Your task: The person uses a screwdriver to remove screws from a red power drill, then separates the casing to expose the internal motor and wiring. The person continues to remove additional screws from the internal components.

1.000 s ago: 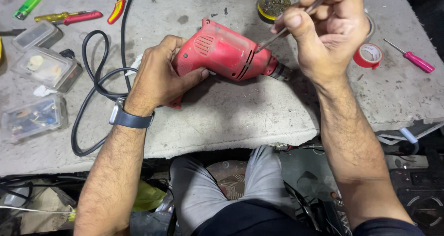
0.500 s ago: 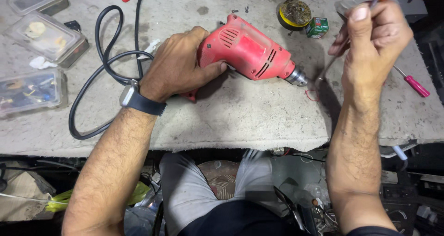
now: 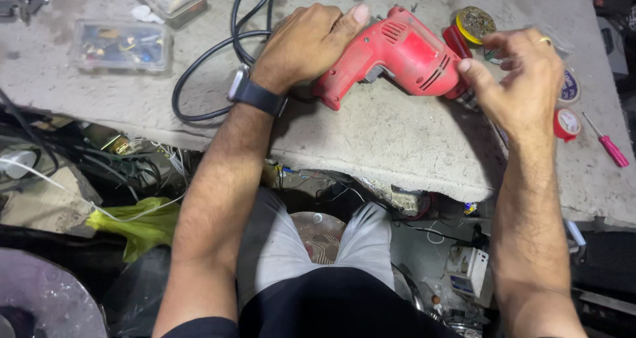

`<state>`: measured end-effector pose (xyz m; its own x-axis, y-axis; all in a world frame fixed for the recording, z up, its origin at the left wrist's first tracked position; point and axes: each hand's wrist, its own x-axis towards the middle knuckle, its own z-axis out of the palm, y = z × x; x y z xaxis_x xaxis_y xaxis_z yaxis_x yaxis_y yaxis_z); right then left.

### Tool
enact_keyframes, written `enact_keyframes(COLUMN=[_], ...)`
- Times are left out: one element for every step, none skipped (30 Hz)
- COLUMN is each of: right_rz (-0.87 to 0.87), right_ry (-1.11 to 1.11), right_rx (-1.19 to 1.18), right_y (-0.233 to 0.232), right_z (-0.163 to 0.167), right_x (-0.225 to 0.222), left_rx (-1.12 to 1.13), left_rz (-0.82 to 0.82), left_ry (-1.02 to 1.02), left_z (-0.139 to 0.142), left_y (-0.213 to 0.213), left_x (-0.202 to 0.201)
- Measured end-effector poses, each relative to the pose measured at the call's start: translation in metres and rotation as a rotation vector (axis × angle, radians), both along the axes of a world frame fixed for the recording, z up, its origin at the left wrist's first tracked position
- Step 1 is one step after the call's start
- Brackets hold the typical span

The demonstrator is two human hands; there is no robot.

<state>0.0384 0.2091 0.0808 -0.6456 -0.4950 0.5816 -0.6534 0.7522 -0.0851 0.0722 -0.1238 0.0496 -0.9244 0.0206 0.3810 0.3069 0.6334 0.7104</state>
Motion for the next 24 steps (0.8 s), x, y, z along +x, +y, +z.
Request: enact_keyframes(right_rz=[0.172,0.340,0.441,0.542,0.606,0.673,0.742,0.756,0.766,0.770,0.758,0.744,0.729,0.760,0.787,0.812,0.803,0.796,0.794,0.805,0.817,0.830,0.813,0.796], right_ry=[0.049,0.093,0.117,0.137,0.170,0.206,0.247,0.202,0.160,0.119,0.137,0.153,0.168,0.199,0.230,0.263,0.241,0.218,0.195,0.187,0.178,0.169,0.162,0.154], right_rx=[0.049,0.099,0.186,0.274,0.352,0.429,0.504,0.578,0.649,0.719,0.770,0.825,0.882,0.874,0.863,0.850,0.862,0.876,0.892,0.883,0.871,0.857,0.865,0.874], right_y=[-0.014,-0.029,-0.048,-0.068,-0.087,-0.107,-0.125,-0.141,-0.157,-0.167,-0.174,-0.179,-0.181,-0.184,-0.185,-0.185,-0.186,-0.185,-0.186,-0.185,-0.183,-0.182,-0.180,-0.178], right_z=[0.007,0.014,0.021,0.025,0.029,0.031,0.034,0.035,0.036,0.038,0.040,0.043,0.044,0.045,0.045,0.046,0.046,0.046,0.047,0.048,0.050,0.052,0.054,0.056], right_x=[0.010,0.019,0.025,0.032,0.038,0.042,0.045,0.047,0.049,0.050,0.051,0.051,0.052,0.054,0.054,0.055,0.055,0.055,0.055,0.054,0.052,0.050,0.048,0.046], left_rx=[0.034,0.002,-0.034,-0.067,-0.109,-0.152,-0.197,-0.159,-0.124,-0.092,-0.089,-0.082,-0.072,-0.057,-0.046,-0.037,-0.022,-0.005,0.014,0.077,0.138,0.197,0.181,0.165], left_rz=[0.040,0.087,0.129,0.170,0.174,0.182,0.192,0.223,0.251,0.275,0.283,0.290,0.297,0.313,0.325,0.337,0.335,0.336,0.342,0.318,0.295,0.271,0.252,0.231], left_ry=[0.092,0.165,0.239,0.310,0.261,0.215,0.171,0.214,0.260,0.309,0.315,0.320,0.325,0.289,0.255,0.221,0.268,0.312,0.356,0.333,0.307,0.281,0.221,0.160], left_z=[-0.002,-0.006,-0.013,-0.020,-0.028,-0.036,-0.043,-0.048,-0.052,-0.055,-0.056,-0.057,-0.057,-0.057,-0.057,-0.058,-0.058,-0.059,-0.059,-0.058,-0.057,-0.055,-0.051,-0.047], left_y=[-0.001,-0.001,-0.001,0.002,0.009,0.014,0.017,0.017,0.016,0.013,0.011,0.011,0.013,0.012,0.011,0.011,0.010,0.010,0.010,0.010,0.010,0.008,0.008,0.008], left_x=[0.017,0.036,0.057,0.074,0.088,0.100,0.107,0.111,0.113,0.113,0.112,0.110,0.108,0.106,0.104,0.103,0.103,0.103,0.103,0.102,0.101,0.099,0.096,0.091])
